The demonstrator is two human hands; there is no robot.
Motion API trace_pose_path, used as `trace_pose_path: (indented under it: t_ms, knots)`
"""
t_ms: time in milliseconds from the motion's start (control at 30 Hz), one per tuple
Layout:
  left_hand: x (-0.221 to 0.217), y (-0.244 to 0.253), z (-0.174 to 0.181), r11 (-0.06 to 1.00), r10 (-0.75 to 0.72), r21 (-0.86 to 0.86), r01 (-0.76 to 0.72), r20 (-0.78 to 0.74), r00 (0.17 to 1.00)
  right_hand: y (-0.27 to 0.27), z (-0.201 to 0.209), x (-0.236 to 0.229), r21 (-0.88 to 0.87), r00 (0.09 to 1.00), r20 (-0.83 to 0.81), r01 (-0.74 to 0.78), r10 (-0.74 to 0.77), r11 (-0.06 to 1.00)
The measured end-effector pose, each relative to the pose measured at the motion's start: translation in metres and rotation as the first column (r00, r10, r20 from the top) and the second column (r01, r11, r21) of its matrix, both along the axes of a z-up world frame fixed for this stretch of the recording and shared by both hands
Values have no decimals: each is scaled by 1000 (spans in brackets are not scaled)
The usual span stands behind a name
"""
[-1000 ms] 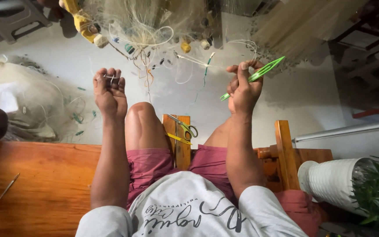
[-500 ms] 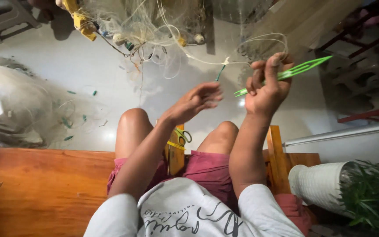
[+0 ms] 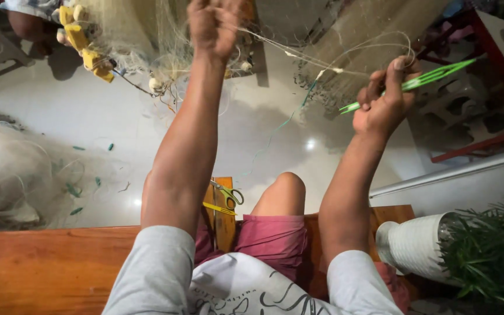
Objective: Repairing or assembling a fishing net using a net shuttle and scissors.
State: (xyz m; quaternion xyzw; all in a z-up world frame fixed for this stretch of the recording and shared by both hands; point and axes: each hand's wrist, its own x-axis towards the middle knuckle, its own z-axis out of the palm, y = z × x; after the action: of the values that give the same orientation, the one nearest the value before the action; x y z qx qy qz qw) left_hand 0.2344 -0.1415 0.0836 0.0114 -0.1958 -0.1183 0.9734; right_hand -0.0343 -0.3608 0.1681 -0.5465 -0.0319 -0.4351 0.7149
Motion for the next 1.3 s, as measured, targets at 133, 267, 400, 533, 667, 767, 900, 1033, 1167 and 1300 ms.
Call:
trace_pose_path:
  t_ms: [133,267,400,533,667,767,900,1033,1167,1300]
  knots:
    - [-46,29,7,976,70,-210,-64,24,997,-40,-16,28,14,994,-60,90,-89,996]
    - [-69,29,-23,950,-97,-270,156,220,971,-58,-35,55,71,973,-158,180,-167,981]
    - [-102,28,-2,977,-169,-98,187,172,971,-61,-55,66,102,967,-185,196,-175,975]
    - [-119,27,15,976,7,220,4,-50,999,-68,-69,71,100,957,-211,223,-198,970]
    - [-99,25,0,826,429,398,-400,16,903,-71,-76,72,82,949,-234,235,-211,968]
    - [-92,30,-4,728,621,250,-638,154,769,-69,-82,78,119,936,-259,276,-239,954]
    - [-95,40,2,709,669,148,-690,169,724,-64,-100,90,164,908,-345,308,-238,937]
    - [-105,49,13,827,552,-45,-560,250,795,-58,-131,105,138,896,-414,234,-159,962]
    - [-120,55,17,833,544,31,-553,142,827,-22,-145,102,115,892,-452,77,-16,990]
    - [-149,57,27,767,587,142,-625,238,774,12,-166,96,105,884,-457,-52,95,993]
